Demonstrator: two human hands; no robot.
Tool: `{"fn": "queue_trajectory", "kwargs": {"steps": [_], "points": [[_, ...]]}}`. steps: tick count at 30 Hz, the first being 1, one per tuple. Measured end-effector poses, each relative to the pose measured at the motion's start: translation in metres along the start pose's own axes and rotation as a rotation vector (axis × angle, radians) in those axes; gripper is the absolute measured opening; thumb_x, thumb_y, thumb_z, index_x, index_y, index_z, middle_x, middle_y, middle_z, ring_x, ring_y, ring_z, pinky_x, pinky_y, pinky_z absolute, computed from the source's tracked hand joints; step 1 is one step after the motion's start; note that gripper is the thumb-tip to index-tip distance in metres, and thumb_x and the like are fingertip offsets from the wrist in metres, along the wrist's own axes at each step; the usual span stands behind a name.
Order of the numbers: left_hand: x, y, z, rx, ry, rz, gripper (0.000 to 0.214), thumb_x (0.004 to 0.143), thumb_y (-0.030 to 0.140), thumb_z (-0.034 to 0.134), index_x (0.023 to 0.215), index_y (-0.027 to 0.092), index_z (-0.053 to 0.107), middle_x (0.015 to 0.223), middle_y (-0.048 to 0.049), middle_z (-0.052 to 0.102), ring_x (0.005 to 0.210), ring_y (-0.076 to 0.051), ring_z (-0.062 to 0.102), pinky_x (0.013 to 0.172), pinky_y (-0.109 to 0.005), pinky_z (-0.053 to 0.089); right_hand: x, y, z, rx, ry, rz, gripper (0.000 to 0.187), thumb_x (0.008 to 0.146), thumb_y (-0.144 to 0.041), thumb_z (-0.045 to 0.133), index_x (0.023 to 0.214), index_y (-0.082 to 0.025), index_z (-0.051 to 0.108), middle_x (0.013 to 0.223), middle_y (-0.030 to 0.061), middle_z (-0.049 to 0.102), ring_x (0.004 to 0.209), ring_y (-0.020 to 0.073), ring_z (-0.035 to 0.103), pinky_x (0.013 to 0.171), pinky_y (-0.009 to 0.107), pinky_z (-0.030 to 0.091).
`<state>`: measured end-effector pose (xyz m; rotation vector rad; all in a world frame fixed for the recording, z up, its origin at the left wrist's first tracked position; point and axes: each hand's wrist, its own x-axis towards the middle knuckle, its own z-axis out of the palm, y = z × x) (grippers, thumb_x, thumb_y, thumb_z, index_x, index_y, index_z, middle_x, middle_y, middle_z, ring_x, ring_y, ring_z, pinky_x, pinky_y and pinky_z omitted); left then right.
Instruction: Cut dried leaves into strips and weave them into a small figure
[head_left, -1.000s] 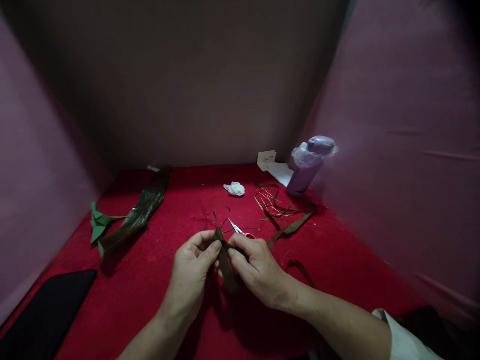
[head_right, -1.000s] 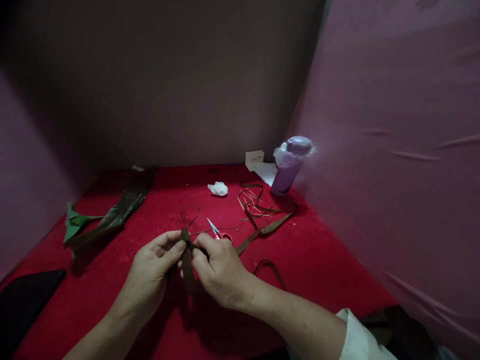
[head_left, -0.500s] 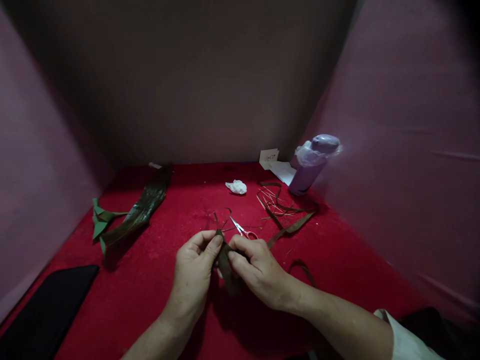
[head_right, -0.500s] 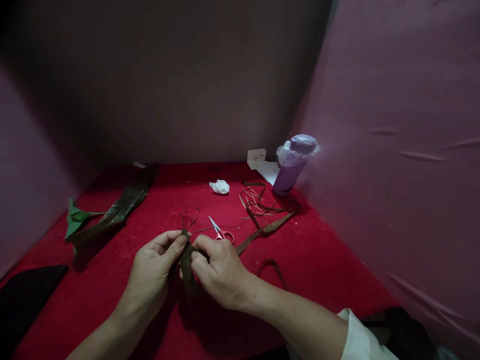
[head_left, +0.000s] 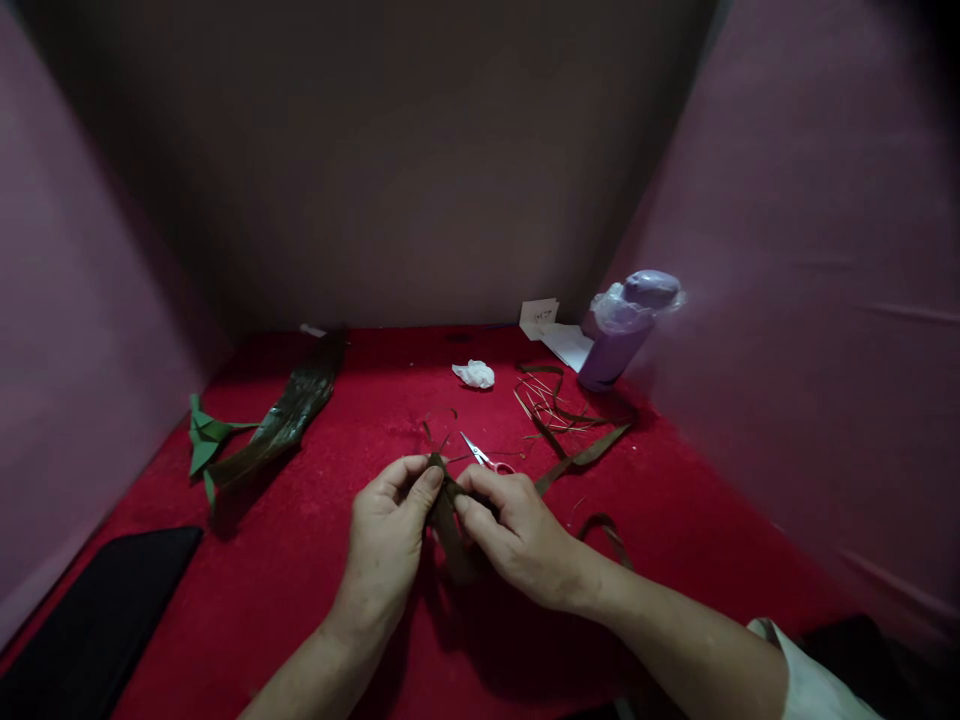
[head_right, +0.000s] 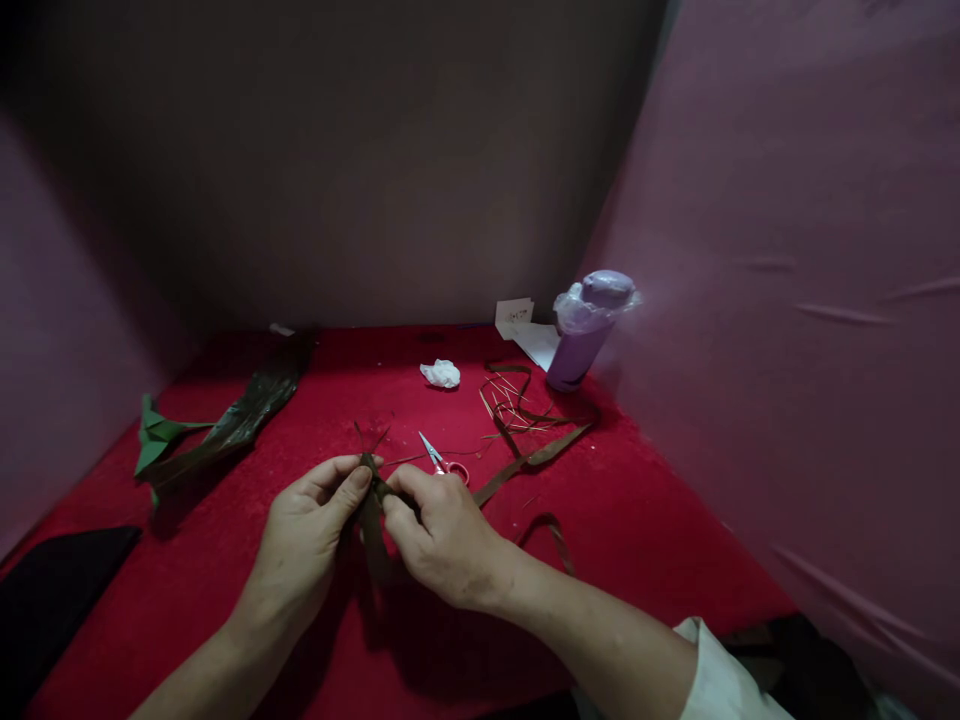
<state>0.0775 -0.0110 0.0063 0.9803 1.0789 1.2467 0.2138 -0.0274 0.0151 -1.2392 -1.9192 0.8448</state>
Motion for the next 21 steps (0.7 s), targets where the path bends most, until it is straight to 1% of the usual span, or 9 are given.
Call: {"fn": "queue_trajectory", "kwargs": {"steps": [3, 6, 9, 11, 13, 14, 16, 19, 21], "points": [[-0.0018, 0.0005, 0.0012, -0.009, -0.013, -0.015, 0.018, 0.068, 0.031, 0.069, 0.077, 0.015, 0.064, 0.062, 0.0021, 0.06, 0.05, -0.008, 0.049, 0.043, -0.017, 0.039, 0.0007, 0.0009, 0.0005, -0.014, 0.032, 0.012, 0.022, 0.09, -0.023, 0.039, 0.07, -0.018, 0.046, 0.06, -0.0034, 0.049, 0.055, 0.0082, 0.043, 0.055, 0.022, 0.029], [-0.0028, -0.0004, 0.0024, -0.013, -0.016, -0.017, 0.018, 0.068, 0.03, 0.069, 0.079, 0.016, 0.064, 0.062, 0.0024, 0.06, 0.047, -0.007, 0.047, 0.04, -0.016, 0.038, 0.0007, 0.0016, 0.0002, -0.03, 0.028, -0.014, 0.023, 0.091, -0.022, 0.038, 0.069, -0.018, 0.045, 0.059, -0.0038, 0.048, 0.054, 0.0077, 0.042, 0.055, 0.022, 0.029], [-0.0022, -0.0028, 0.0035, -0.002, 0.006, 0.008, 0.016, 0.069, 0.027, 0.068, 0.079, 0.016, 0.065, 0.065, 0.0015, 0.062, 0.053, -0.008, 0.051, 0.047, -0.016, 0.042, -0.0002, 0.001, -0.0007, -0.032, -0.016, -0.047, 0.022, 0.091, -0.02, 0.038, 0.07, -0.018, 0.044, 0.058, -0.0044, 0.046, 0.052, 0.0071, 0.041, 0.055, 0.022, 0.028], [-0.0016, -0.0045, 0.0039, 0.004, 0.033, 0.025, 0.015, 0.069, 0.026, 0.068, 0.079, 0.015, 0.066, 0.069, 0.0001, 0.064, 0.06, -0.009, 0.055, 0.055, -0.017, 0.046, -0.0011, 0.0005, -0.0006, -0.038, -0.024, -0.049, 0.022, 0.091, -0.02, 0.038, 0.069, -0.018, 0.044, 0.057, -0.0046, 0.045, 0.051, 0.007, 0.041, 0.054, 0.022, 0.028], [-0.0011, -0.0053, 0.0039, 0.005, 0.046, 0.029, 0.015, 0.069, 0.026, 0.067, 0.079, 0.015, 0.066, 0.073, -0.0009, 0.065, 0.064, -0.011, 0.057, 0.058, -0.018, 0.047, -0.002, 0.0005, 0.0003, -0.046, -0.028, -0.048, 0.023, 0.091, -0.02, 0.039, 0.068, -0.018, 0.043, 0.057, -0.0045, 0.045, 0.051, 0.0071, 0.041, 0.054, 0.022, 0.028], [-0.0009, -0.0052, 0.0037, 0.008, 0.041, 0.025, 0.016, 0.069, 0.027, 0.067, 0.079, 0.015, 0.066, 0.072, -0.0006, 0.065, 0.063, -0.01, 0.057, 0.057, -0.018, 0.047, -0.0022, 0.0008, 0.0008, -0.049, -0.027, -0.048, 0.024, 0.091, -0.021, 0.039, 0.068, -0.018, 0.043, 0.057, -0.0044, 0.046, 0.051, 0.0072, 0.041, 0.054, 0.022, 0.028], [-0.0007, -0.0041, 0.0031, 0.014, 0.013, 0.011, 0.016, 0.07, 0.028, 0.067, 0.078, 0.015, 0.065, 0.065, 0.0015, 0.062, 0.054, -0.009, 0.053, 0.049, -0.017, 0.044, -0.0016, 0.0021, 0.0013, -0.058, -0.021, -0.045, 0.024, 0.091, -0.021, 0.038, 0.068, -0.018, 0.044, 0.058, -0.004, 0.048, 0.053, 0.0073, 0.043, 0.054, 0.021, 0.029], [-0.0001, -0.0013, 0.0014, 0.033, -0.011, -0.002, 0.016, 0.071, 0.031, 0.067, 0.072, 0.016, 0.061, 0.053, 0.0055, 0.054, 0.041, -0.006, 0.043, 0.037, -0.016, 0.036, 0.0016, 0.0061, -0.0007, -0.106, 0.002, -0.03, 0.027, 0.092, -0.024, 0.038, 0.067, -0.018, 0.046, 0.059, -0.0037, 0.049, 0.054, 0.0076, 0.043, 0.054, 0.021, 0.03], [0.0009, 0.0004, -0.0004, 0.04, 0.009, 0.008, 0.018, 0.071, 0.032, 0.066, 0.071, 0.016, 0.059, 0.051, 0.0064, 0.051, 0.039, -0.005, 0.041, 0.036, -0.015, 0.034, 0.0043, 0.0089, -0.0039, -0.145, 0.002, -0.025, 0.027, 0.093, -0.025, 0.038, 0.069, -0.018, 0.049, 0.059, -0.0036, 0.05, 0.054, 0.008, 0.044, 0.054, 0.021, 0.032]]}}
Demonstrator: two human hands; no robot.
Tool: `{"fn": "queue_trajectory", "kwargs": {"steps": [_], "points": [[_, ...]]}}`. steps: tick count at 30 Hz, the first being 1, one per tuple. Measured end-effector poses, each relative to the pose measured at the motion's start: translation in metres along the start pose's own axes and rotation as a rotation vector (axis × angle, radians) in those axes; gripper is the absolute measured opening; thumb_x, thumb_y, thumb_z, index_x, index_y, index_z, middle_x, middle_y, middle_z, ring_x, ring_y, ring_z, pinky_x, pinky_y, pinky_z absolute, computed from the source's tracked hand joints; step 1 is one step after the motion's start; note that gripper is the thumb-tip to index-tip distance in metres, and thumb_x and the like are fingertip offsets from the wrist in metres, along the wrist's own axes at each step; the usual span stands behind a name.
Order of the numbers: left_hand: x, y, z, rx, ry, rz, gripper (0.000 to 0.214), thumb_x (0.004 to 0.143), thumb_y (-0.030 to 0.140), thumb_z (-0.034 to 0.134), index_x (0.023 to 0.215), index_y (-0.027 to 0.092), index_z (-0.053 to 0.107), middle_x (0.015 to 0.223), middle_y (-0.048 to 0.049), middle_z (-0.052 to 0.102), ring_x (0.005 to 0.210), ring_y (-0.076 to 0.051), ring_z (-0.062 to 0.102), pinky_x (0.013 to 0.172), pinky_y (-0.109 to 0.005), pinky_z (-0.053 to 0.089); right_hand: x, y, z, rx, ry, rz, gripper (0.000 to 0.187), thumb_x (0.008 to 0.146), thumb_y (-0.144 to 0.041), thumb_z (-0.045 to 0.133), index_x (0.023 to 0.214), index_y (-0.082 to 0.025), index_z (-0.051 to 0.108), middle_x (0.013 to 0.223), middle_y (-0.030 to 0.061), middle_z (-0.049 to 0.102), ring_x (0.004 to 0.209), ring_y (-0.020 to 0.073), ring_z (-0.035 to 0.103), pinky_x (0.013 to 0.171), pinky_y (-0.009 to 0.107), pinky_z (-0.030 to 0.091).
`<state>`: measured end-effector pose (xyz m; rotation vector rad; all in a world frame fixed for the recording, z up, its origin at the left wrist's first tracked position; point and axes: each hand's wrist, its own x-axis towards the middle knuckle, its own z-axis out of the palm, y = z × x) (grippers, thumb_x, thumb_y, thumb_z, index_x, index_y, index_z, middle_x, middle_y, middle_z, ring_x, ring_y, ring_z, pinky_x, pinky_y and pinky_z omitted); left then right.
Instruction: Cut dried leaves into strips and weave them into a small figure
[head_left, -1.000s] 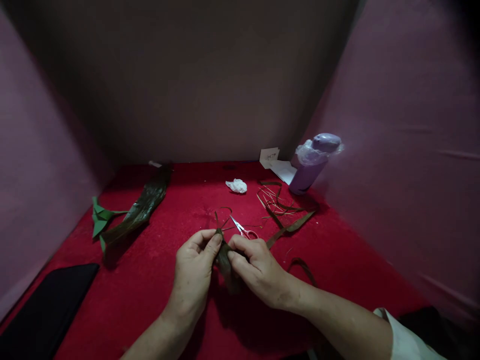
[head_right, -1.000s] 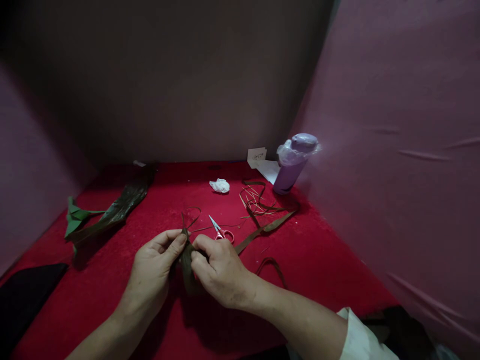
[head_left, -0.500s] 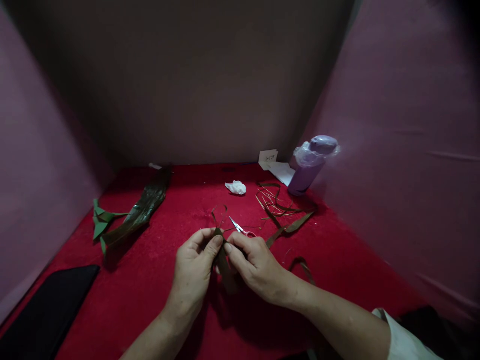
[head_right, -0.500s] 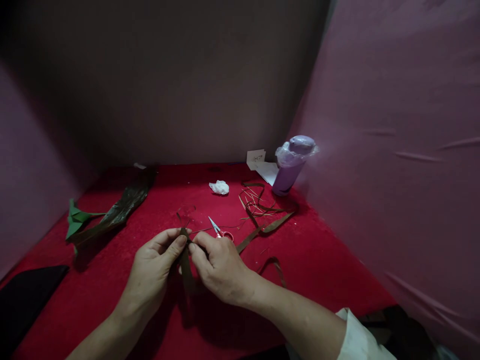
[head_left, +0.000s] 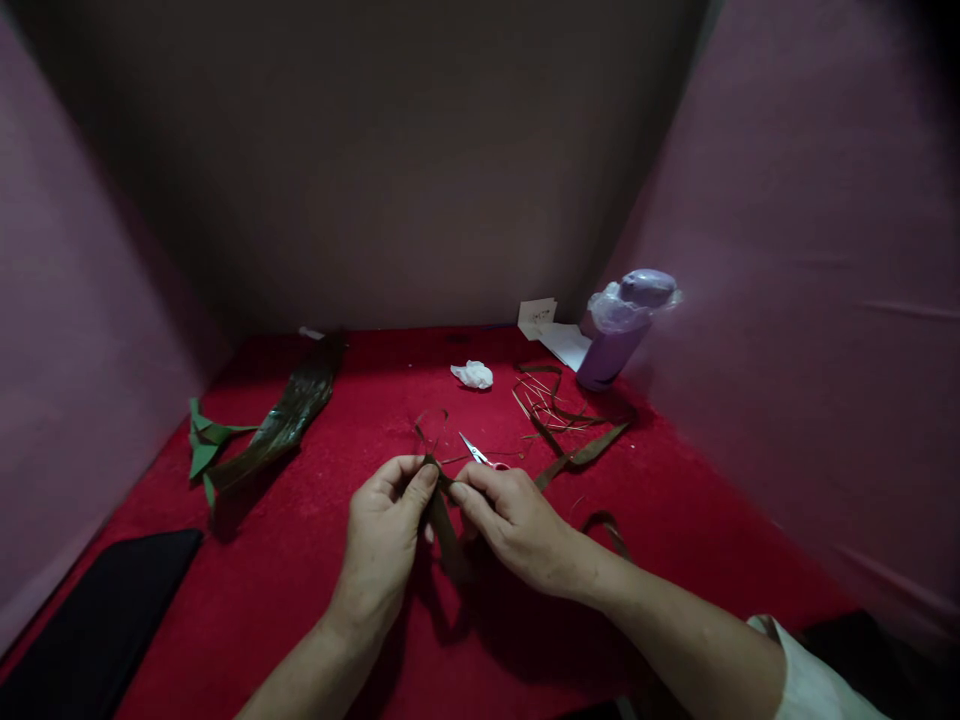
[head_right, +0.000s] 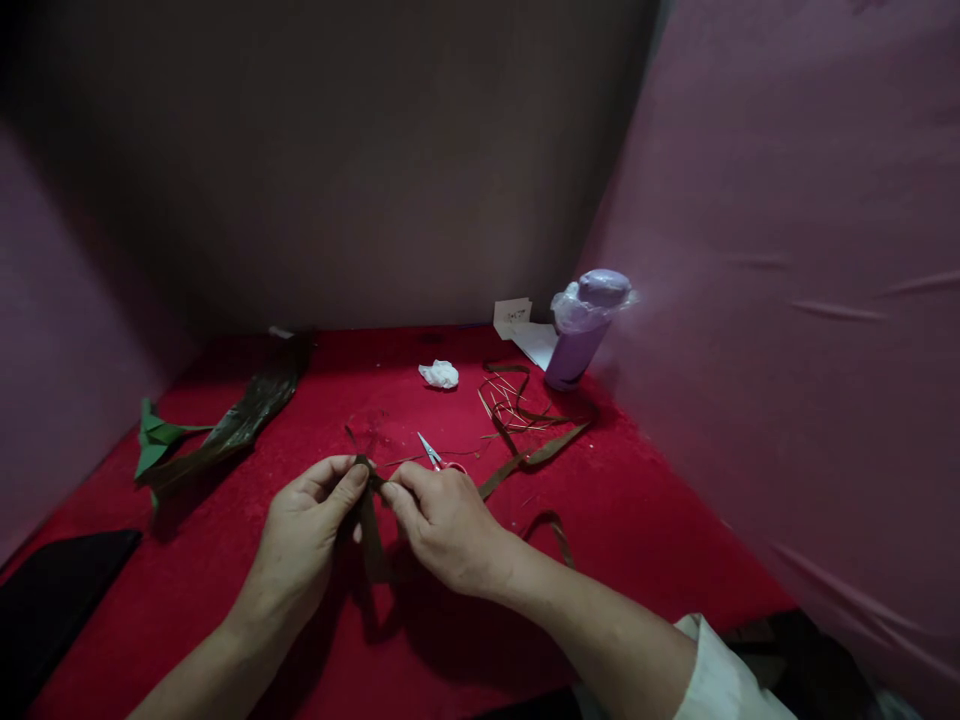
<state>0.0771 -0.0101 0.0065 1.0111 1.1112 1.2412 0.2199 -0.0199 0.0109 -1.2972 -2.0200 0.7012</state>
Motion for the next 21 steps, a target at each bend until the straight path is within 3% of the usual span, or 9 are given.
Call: {"fn": "queue_trajectory", "kwargs": {"steps": [2, 5, 7, 9, 14, 17, 21], "points": [[0.001, 0.001, -0.002, -0.01, 0.021, 0.007, 0.018, 0.071, 0.033, 0.067, 0.072, 0.016, 0.06, 0.052, 0.0064, 0.051, 0.04, -0.005, 0.041, 0.038, -0.015, 0.034, 0.001, 0.001, -0.003, -0.041, 0.033, -0.017, 0.023, 0.093, -0.025, 0.039, 0.077, -0.018, 0.055, 0.065, -0.0018, 0.056, 0.058, 0.0097, 0.049, 0.058, 0.022, 0.036], [0.003, 0.002, -0.004, -0.05, 0.04, 0.0, 0.02, 0.07, 0.034, 0.068, 0.073, 0.015, 0.061, 0.055, 0.0054, 0.053, 0.042, -0.004, 0.042, 0.039, -0.015, 0.035, -0.002, -0.004, -0.007, -0.139, 0.226, -0.139, 0.018, 0.089, -0.021, 0.045, 0.101, -0.017, 0.058, 0.094, 0.0066, 0.062, 0.086, 0.0166, 0.055, 0.076, 0.029, 0.04], [0.003, 0.003, -0.005, -0.084, 0.054, 0.003, 0.02, 0.069, 0.033, 0.069, 0.071, 0.015, 0.061, 0.056, 0.0046, 0.054, 0.042, -0.004, 0.042, 0.039, -0.015, 0.035, -0.008, -0.012, -0.006, -0.186, 0.311, -0.229, 0.018, 0.087, -0.021, 0.047, 0.099, -0.017, 0.06, 0.099, 0.0086, 0.061, 0.093, 0.0189, 0.053, 0.082, 0.032, 0.039], [0.003, 0.004, -0.004, -0.133, 0.073, 0.005, 0.019, 0.067, 0.031, 0.07, 0.069, 0.014, 0.061, 0.057, 0.0043, 0.056, 0.043, -0.004, 0.043, 0.04, -0.016, 0.036, -0.015, -0.021, -0.002, -0.19, 0.27, -0.224, 0.016, 0.088, -0.025, 0.048, 0.089, -0.016, 0.062, 0.086, 0.0065, 0.063, 0.08, 0.0168, 0.056, 0.073, 0.029, 0.04], [0.001, 0.009, -0.003, -0.246, 0.108, -0.039, 0.02, 0.062, 0.028, 0.075, 0.071, 0.015, 0.062, 0.058, 0.0041, 0.058, 0.042, -0.005, 0.045, 0.039, -0.016, 0.036, -0.022, -0.028, 0.011, -0.128, 0.141, 0.042, 0.023, 0.083, -0.037, 0.056, 0.094, -0.017, 0.061, 0.075, 0.0026, 0.064, 0.063, 0.0134, 0.054, 0.06, 0.026, 0.037], [0.001, 0.01, -0.003, -0.301, 0.074, -0.065, 0.022, 0.06, 0.026, 0.076, 0.073, 0.013, 0.064, 0.059, 0.0032, 0.059, 0.046, -0.005, 0.047, 0.041, -0.016, 0.037, -0.017, -0.025, 0.014, 0.077, 0.075, 0.127, 0.019, 0.086, -0.03, 0.052, 0.072, -0.017, 0.058, 0.06, -0.002, 0.054, 0.054, 0.0092, 0.044, 0.053, 0.022, 0.032], [0.0, 0.012, -0.003, -0.371, 0.018, -0.096, 0.021, 0.06, 0.02, 0.075, 0.078, 0.012, 0.066, 0.064, 0.0017, 0.061, 0.057, -0.007, 0.054, 0.053, -0.016, 0.043, -0.011, -0.023, 0.011, 0.458, 0.024, 0.226, 0.023, 0.082, -0.032, 0.055, 0.066, -0.016, 0.051, 0.059, -0.0032, 0.047, 0.053, 0.0076, 0.039, 0.05, 0.021, 0.03]]}}
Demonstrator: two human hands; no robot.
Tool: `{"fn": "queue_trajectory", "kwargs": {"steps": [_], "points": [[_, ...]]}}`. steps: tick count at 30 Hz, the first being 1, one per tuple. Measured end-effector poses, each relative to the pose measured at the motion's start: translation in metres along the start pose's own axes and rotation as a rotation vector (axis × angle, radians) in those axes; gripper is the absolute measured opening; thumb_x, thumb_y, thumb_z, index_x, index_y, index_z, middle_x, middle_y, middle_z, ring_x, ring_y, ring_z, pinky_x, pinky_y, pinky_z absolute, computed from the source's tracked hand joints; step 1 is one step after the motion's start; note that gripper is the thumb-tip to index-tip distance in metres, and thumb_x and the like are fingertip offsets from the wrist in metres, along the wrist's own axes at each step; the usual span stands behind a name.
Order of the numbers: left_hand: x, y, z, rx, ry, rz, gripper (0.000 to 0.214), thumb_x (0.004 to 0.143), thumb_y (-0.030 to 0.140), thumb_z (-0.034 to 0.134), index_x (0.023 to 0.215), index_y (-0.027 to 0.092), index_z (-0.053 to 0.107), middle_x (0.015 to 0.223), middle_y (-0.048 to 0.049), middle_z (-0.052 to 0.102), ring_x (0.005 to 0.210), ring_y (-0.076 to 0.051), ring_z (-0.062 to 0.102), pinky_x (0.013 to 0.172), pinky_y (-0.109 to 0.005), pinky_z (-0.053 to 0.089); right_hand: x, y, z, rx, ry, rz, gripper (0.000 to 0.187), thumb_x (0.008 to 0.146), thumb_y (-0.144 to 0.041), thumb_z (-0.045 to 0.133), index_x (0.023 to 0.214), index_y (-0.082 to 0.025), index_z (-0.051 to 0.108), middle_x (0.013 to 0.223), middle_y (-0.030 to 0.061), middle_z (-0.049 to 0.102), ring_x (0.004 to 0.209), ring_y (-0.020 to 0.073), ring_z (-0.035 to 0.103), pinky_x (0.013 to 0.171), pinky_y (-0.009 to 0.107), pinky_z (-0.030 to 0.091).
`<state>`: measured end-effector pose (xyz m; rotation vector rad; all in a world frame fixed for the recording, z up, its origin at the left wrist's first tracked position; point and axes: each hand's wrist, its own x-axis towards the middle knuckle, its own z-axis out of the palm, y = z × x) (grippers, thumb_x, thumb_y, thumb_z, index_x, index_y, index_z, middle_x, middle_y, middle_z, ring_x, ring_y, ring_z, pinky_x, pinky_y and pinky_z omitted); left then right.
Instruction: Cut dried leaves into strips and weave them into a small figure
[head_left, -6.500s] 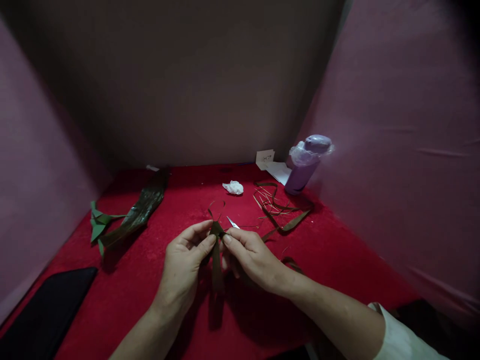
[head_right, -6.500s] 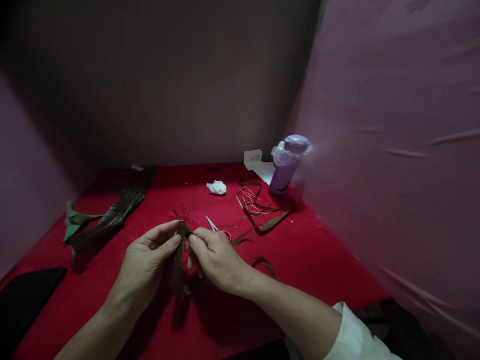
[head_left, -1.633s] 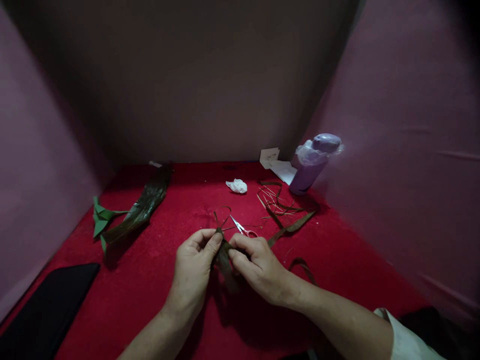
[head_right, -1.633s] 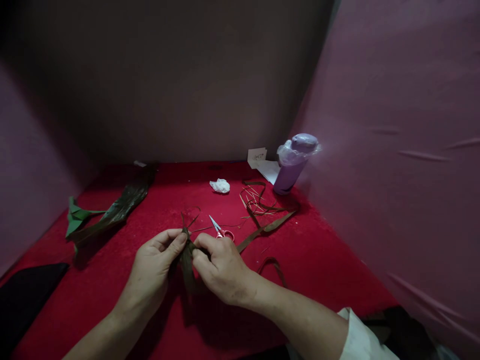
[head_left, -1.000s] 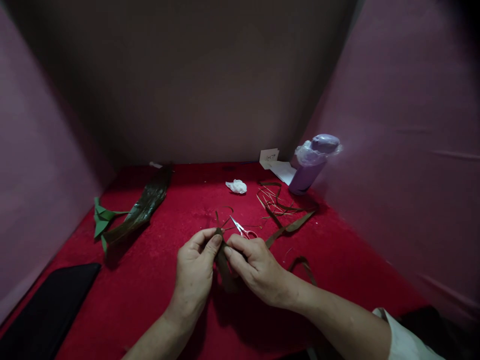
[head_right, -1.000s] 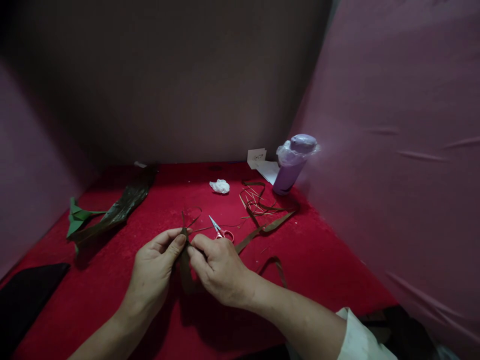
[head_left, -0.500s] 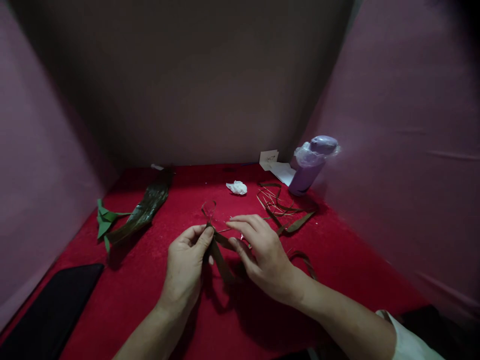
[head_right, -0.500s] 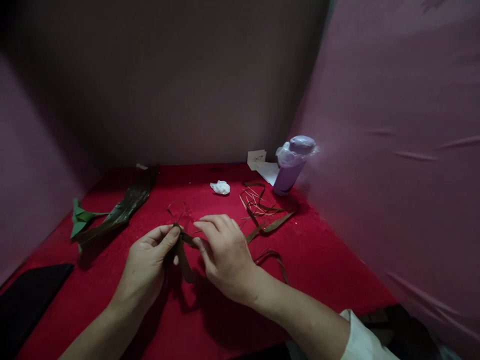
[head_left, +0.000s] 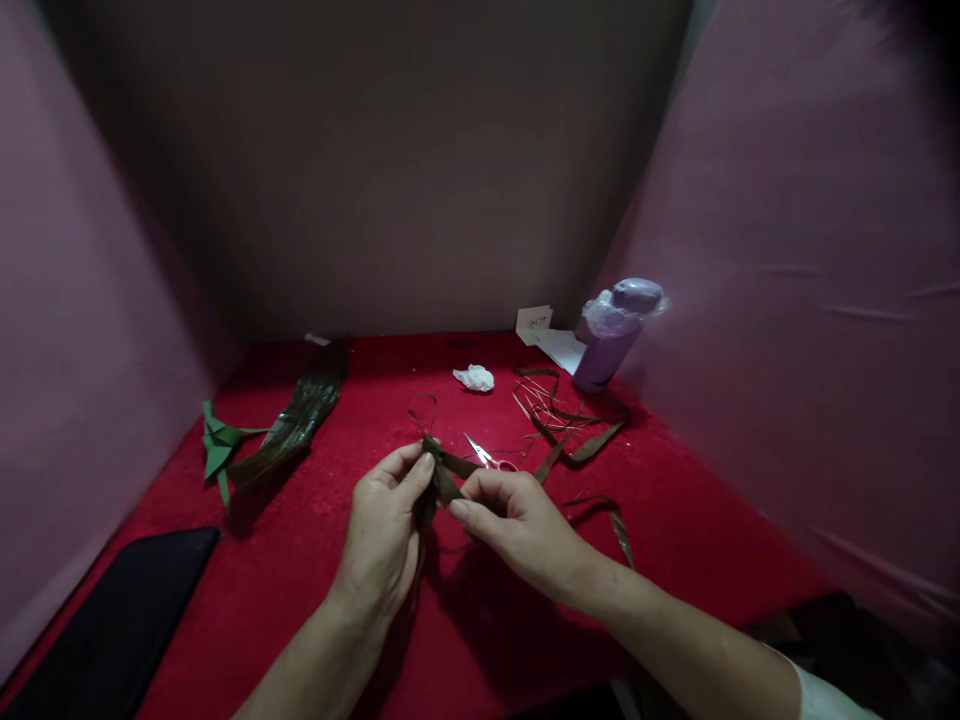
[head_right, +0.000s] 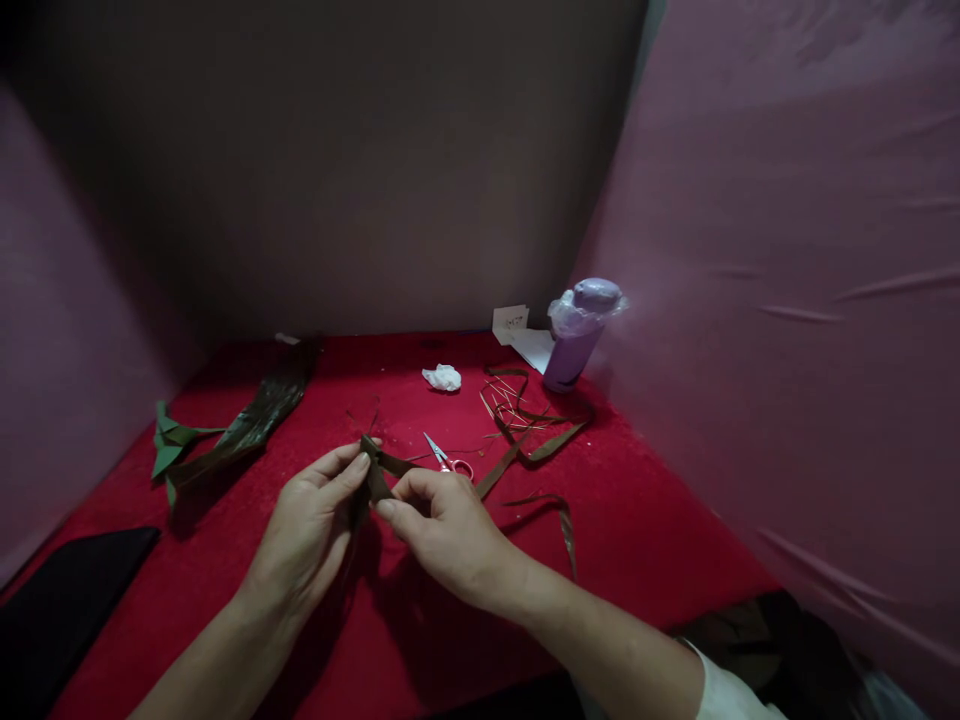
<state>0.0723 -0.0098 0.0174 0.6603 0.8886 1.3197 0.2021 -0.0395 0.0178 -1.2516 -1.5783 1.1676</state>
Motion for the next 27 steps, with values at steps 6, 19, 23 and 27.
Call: {"fn": "queue_trajectory", "kwargs": {"steps": [6, 19, 23, 27], "points": [[-0.003, 0.002, 0.001, -0.024, 0.011, -0.01, 0.025, 0.06, 0.018, 0.075, 0.083, 0.012, 0.067, 0.074, -0.002, 0.066, 0.063, -0.008, 0.058, 0.06, -0.018, 0.046, 0.0, -0.007, -0.001, 0.289, -0.084, 0.095, 0.02, 0.075, -0.031, 0.061, 0.07, -0.014, 0.053, 0.059, -0.004, 0.047, 0.051, 0.0065, 0.038, 0.049, 0.021, 0.028], [-0.008, 0.007, 0.006, -0.005, 0.031, -0.027, 0.025, 0.056, 0.019, 0.077, 0.079, 0.012, 0.068, 0.072, -0.0023, 0.068, 0.062, -0.01, 0.06, 0.058, -0.019, 0.047, 0.003, -0.01, 0.005, 0.488, -0.019, 0.03, 0.016, 0.072, -0.025, 0.065, 0.084, -0.014, 0.062, 0.068, -0.0021, 0.055, 0.057, 0.0067, 0.044, 0.054, 0.021, 0.033], [-0.01, 0.007, 0.007, -0.012, 0.006, -0.045, 0.024, 0.058, 0.019, 0.077, 0.079, 0.012, 0.068, 0.072, -0.0023, 0.068, 0.062, -0.01, 0.06, 0.057, -0.018, 0.047, 0.003, -0.011, 0.005, 0.567, 0.024, 0.031, 0.015, 0.071, -0.026, 0.067, 0.081, -0.015, 0.063, 0.06, -0.0044, 0.051, 0.05, 0.0047, 0.038, 0.047, 0.019, 0.029], [-0.011, 0.008, 0.007, -0.006, -0.007, -0.041, 0.025, 0.057, 0.019, 0.077, 0.08, 0.012, 0.07, 0.074, -0.0036, 0.069, 0.064, -0.01, 0.061, 0.059, -0.018, 0.048, 0.003, -0.012, 0.005, 0.563, 0.082, 0.046, 0.017, 0.071, -0.028, 0.067, 0.081, -0.015, 0.064, 0.059, -0.0042, 0.052, 0.046, 0.0042, 0.037, 0.043, 0.019, 0.028]]}}
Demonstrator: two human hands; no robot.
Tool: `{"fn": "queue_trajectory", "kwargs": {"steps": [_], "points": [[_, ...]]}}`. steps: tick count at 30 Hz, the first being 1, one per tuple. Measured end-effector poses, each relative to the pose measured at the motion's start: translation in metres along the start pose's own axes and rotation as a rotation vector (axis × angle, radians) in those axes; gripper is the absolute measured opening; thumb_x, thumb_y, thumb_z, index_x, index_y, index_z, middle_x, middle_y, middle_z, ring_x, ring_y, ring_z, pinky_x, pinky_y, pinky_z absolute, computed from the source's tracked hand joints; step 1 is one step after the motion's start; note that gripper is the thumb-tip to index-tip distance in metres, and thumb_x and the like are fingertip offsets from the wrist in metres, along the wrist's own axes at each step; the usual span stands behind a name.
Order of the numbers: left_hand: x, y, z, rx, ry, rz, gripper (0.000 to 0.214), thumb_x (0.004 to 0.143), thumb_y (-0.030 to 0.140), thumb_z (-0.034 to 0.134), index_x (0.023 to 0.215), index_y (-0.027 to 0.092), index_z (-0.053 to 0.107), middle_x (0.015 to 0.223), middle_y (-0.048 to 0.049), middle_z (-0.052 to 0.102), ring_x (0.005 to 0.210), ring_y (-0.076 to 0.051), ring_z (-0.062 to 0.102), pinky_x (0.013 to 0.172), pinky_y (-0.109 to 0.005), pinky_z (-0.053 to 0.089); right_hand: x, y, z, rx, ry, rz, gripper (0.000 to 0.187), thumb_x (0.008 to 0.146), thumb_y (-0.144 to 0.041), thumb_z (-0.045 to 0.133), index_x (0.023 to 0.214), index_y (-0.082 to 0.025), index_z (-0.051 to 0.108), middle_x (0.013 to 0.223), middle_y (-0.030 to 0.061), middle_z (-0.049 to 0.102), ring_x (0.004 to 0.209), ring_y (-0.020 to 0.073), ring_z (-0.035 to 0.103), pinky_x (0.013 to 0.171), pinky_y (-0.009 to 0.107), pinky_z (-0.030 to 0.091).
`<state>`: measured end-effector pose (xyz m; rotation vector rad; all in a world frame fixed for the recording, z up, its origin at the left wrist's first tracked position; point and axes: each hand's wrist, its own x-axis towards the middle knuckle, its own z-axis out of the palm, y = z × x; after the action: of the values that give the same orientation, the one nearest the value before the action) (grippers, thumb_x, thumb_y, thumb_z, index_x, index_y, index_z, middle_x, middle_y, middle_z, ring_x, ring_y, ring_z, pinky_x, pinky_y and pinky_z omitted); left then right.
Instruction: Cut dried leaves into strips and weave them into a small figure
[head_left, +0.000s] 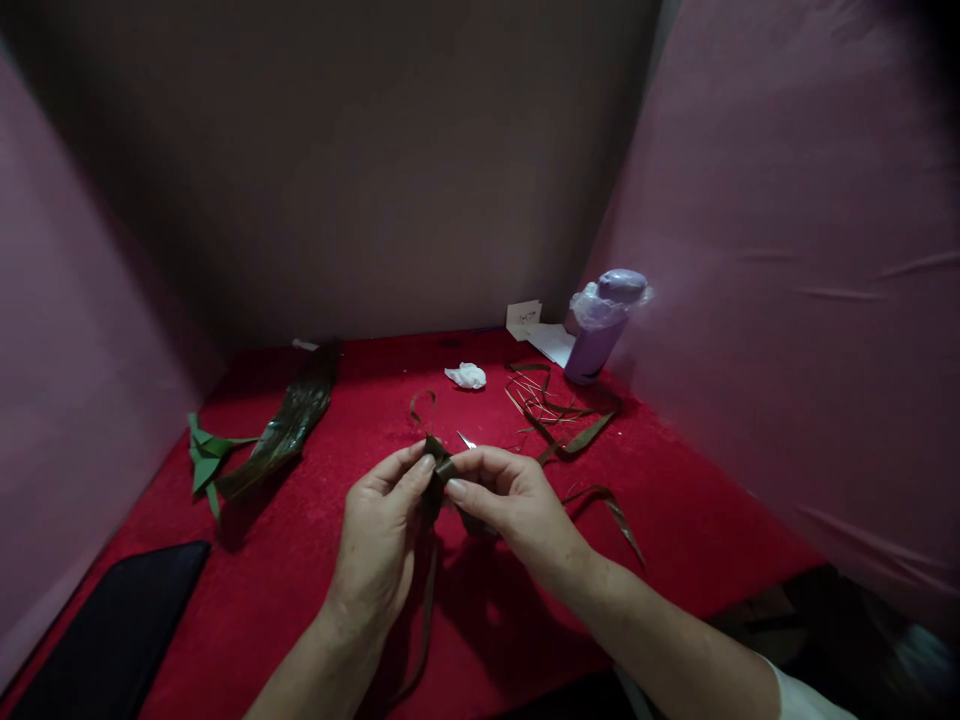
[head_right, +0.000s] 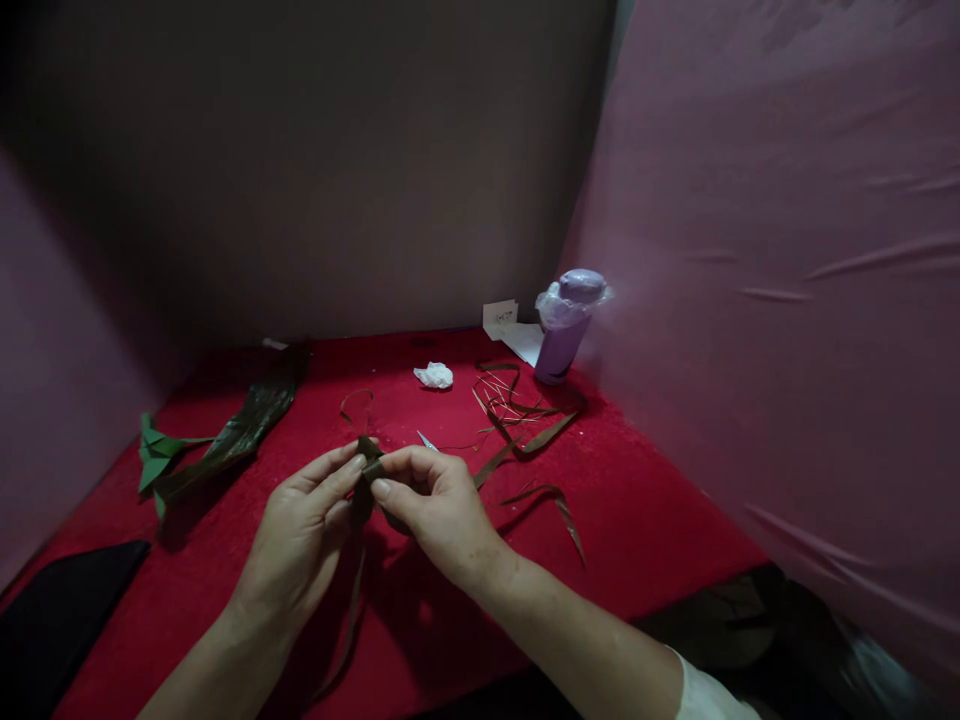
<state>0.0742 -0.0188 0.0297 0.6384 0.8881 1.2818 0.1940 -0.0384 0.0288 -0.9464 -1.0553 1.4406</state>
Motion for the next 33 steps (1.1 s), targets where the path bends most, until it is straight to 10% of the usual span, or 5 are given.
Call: {"fn": "queue_trajectory", "kwargs": {"steps": [33], "points": [[0.002, -0.012, -0.008, 0.223, -0.132, 0.105, 0.02, 0.071, 0.023, 0.069, 0.09, 0.015, 0.069, 0.081, -0.0049, 0.072, 0.078, -0.016, 0.065, 0.074, -0.024, 0.05, 0.007, 0.005, 0.003, 0.033, 0.229, -0.018, 0.027, 0.064, -0.024, 0.07, 0.08, -0.018, 0.048, 0.052, -0.0082, 0.049, 0.044, 0.0054, 0.042, 0.043, 0.017, 0.035]]}}
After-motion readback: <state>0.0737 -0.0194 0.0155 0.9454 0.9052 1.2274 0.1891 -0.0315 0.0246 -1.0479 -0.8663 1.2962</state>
